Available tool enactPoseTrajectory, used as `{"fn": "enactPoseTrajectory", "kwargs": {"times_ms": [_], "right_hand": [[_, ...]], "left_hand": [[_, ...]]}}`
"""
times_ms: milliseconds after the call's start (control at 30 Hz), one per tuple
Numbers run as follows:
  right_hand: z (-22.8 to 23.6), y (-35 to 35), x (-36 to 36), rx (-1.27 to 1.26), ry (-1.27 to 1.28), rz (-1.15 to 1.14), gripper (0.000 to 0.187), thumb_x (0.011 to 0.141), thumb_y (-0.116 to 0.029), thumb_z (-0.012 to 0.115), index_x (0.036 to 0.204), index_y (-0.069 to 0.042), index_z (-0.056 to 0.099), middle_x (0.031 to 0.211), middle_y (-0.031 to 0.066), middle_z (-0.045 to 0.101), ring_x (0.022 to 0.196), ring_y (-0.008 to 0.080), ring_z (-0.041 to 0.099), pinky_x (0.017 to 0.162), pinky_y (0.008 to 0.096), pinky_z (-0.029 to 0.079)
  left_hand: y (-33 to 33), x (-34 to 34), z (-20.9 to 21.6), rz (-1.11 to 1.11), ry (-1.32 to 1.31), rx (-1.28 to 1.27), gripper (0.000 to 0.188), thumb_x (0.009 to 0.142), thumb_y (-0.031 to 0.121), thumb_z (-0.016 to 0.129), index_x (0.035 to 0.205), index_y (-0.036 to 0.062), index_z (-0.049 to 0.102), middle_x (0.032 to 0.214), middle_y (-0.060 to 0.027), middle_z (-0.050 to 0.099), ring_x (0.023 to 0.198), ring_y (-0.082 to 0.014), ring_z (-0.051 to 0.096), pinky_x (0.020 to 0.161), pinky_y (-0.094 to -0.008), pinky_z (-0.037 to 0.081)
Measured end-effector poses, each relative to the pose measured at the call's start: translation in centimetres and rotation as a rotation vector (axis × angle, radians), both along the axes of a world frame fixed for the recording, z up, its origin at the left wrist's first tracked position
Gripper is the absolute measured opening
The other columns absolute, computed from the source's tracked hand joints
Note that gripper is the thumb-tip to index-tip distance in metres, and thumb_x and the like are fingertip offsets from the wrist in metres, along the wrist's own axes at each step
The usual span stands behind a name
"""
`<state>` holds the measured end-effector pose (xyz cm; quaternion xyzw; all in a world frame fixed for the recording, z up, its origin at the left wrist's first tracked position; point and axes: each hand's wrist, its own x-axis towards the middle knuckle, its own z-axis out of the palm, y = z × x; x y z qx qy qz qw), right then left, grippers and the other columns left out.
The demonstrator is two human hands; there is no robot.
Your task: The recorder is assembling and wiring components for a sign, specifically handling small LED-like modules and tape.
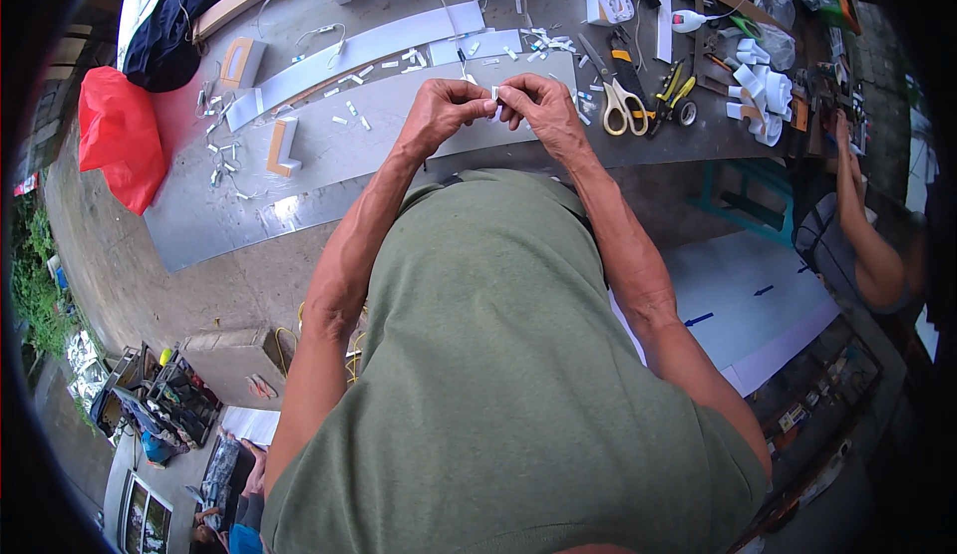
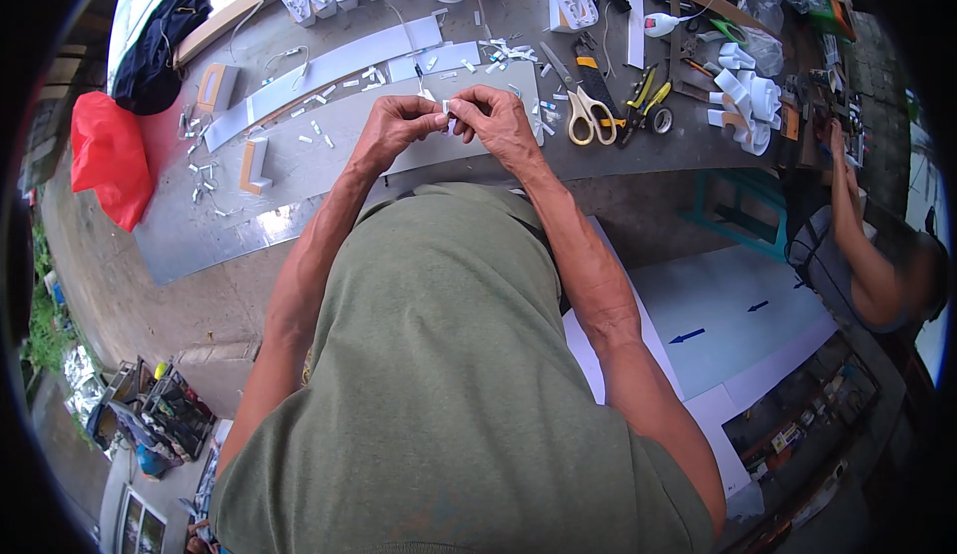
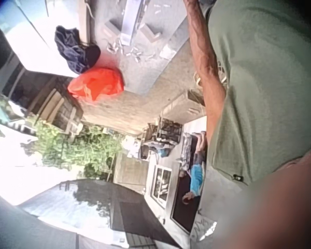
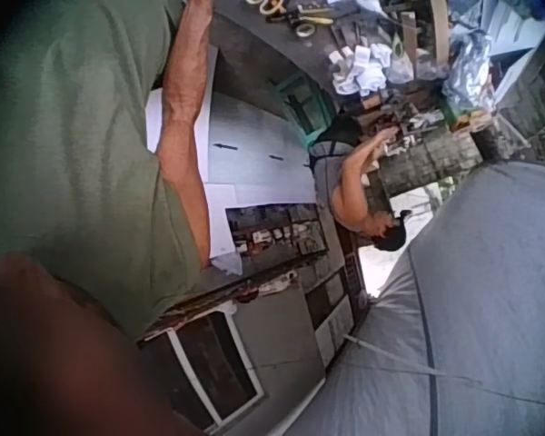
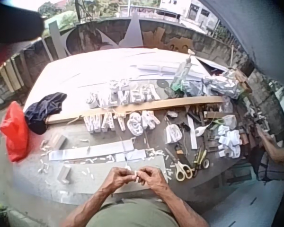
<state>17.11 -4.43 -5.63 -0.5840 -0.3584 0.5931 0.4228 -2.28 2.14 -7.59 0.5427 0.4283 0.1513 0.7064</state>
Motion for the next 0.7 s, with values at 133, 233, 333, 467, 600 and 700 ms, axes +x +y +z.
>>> {"fn": "enactPoseTrajectory", "kwargs": {"times_ms": [133, 233, 333, 467, 600, 700], "right_hand": [[0.5, -0.1, 0.0, -0.003, -0.204, 0.012, 0.021, 0.094, -0.020, 0.070, 0.096, 0.000, 0.072, 0.075, 0.0051, 0.070, 0.064, 0.0103, 0.063, 0.059, 0.0267, 0.051], [0.0, -0.2, 0.0, 0.112, -0.451, 0.026, 0.023, 0.090, -0.021, 0.072, 0.093, 0.002, 0.070, 0.074, 0.0073, 0.070, 0.062, 0.0149, 0.064, 0.060, 0.0326, 0.052], [-0.6, -0.5, 0.1, 0.173, -0.623, -0.025, 0.019, 0.087, -0.018, 0.070, 0.088, 0.001, 0.068, 0.074, 0.0110, 0.070, 0.064, 0.0239, 0.068, 0.063, 0.0390, 0.053], [-0.5, -0.8, 3.0, -0.044, -1.161, -0.007, 0.012, 0.090, -0.009, 0.060, 0.095, -0.003, 0.068, 0.083, 0.0145, 0.070, 0.080, 0.0371, 0.069, 0.067, 0.0471, 0.053], [-0.2, -1.1, 5.0, 0.426, -1.056, -0.036, 0.022, 0.091, -0.004, 0.059, 0.111, -0.006, 0.068, 0.104, 0.0137, 0.067, 0.095, 0.0334, 0.066, 0.078, 0.0434, 0.054], [4.1, -0.8, 2.9, 0.206, -0.614, 0.188, 0.024, 0.089, -0.010, 0.067, 0.112, -0.007, 0.069, 0.098, 0.0114, 0.067, 0.096, 0.0300, 0.065, 0.085, 0.0397, 0.053]], "left_hand": [[0.0, 0.2, 0.3, -0.007, 0.047, 0.041, 0.027, 0.086, 0.026, 0.082, 0.099, 0.0020, 0.079, 0.078, -0.0014, 0.072, 0.067, -0.0080, 0.057, 0.061, -0.0260, 0.046], [-0.2, 0.4, 0.3, -0.016, 0.063, 0.100, 0.028, 0.085, 0.025, 0.083, 0.099, 0.0015, 0.079, 0.079, -0.0019, 0.072, 0.069, -0.0082, 0.059, 0.063, -0.0263, 0.049], [-0.2, 0.3, 0.3, -0.003, 0.063, 0.139, 0.027, 0.085, 0.024, 0.083, 0.099, 0.0012, 0.078, 0.080, -0.0025, 0.073, 0.070, -0.0085, 0.060, 0.065, -0.0265, 0.050], [-0.4, 0.3, 0.1, 0.065, 0.049, 0.203, 0.025, 0.086, 0.021, 0.082, 0.099, 0.0001, 0.078, 0.081, -0.0042, 0.074, 0.072, -0.0090, 0.062, 0.067, -0.0272, 0.052], [-0.3, 0.4, 0.1, 0.001, 0.087, 0.241, 0.023, 0.084, 0.019, 0.082, 0.098, 0.0005, 0.079, 0.084, -0.0101, 0.077, 0.074, -0.0135, 0.070, 0.069, -0.0294, 0.056], [-0.6, 0.4, 0.6, -0.081, 0.113, 0.397, 0.021, 0.084, 0.017, 0.081, 0.098, 0.0010, 0.078, 0.085, -0.0137, 0.077, 0.073, -0.0185, 0.073, 0.069, -0.0311, 0.057]]}}
